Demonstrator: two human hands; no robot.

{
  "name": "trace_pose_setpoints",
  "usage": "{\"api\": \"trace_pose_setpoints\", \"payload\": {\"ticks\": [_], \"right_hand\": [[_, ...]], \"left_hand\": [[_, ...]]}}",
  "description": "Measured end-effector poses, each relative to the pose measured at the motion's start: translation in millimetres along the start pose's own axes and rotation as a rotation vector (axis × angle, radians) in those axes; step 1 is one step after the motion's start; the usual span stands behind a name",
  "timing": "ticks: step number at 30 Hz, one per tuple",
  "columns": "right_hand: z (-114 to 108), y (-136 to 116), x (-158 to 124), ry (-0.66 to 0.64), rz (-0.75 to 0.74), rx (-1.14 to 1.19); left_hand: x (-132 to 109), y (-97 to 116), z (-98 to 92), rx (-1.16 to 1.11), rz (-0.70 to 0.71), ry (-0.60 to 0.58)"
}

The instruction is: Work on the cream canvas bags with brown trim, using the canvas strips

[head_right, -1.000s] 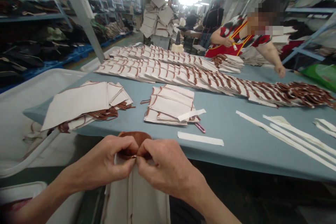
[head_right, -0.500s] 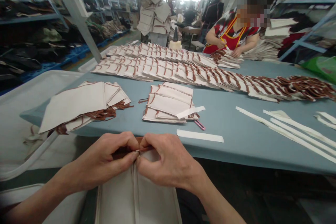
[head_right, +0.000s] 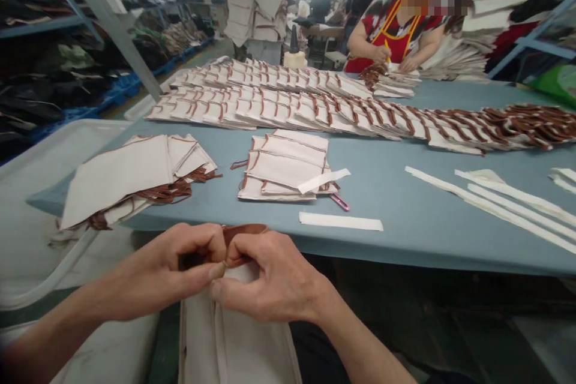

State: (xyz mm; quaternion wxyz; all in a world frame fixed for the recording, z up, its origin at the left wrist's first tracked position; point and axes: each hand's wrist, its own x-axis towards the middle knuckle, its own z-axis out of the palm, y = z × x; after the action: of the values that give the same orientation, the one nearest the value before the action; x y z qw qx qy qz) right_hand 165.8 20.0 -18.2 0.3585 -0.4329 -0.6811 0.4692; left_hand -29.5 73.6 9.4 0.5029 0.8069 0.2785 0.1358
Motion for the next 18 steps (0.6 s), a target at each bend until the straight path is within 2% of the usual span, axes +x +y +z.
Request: {"api": "trace_pose_setpoints", "payload": {"ticks": [3,8,13,18], "right_hand": [[2.3,2.7,-0.7,0.013,0.039,0.036],[5.5,12.7,-2.4,-0.004,0.118,0.059],[7.1,16.7,-3.1,0.005,0.12,0.062],[9.0,14.8,-0.3,0.002,0.123,0.062]], "left_hand": [[0.8,-6.3,-8.1,-0.074,-0.079,-0.064],[-0.8,-17.2,-18.2,-0.08,-0.101,-0.167],[-2.5,-14.3,-23.9,0.034,-0.087,-0.152],[-7.4,-9.6,-21.8,0.137,-0.06,-0.11]]}}
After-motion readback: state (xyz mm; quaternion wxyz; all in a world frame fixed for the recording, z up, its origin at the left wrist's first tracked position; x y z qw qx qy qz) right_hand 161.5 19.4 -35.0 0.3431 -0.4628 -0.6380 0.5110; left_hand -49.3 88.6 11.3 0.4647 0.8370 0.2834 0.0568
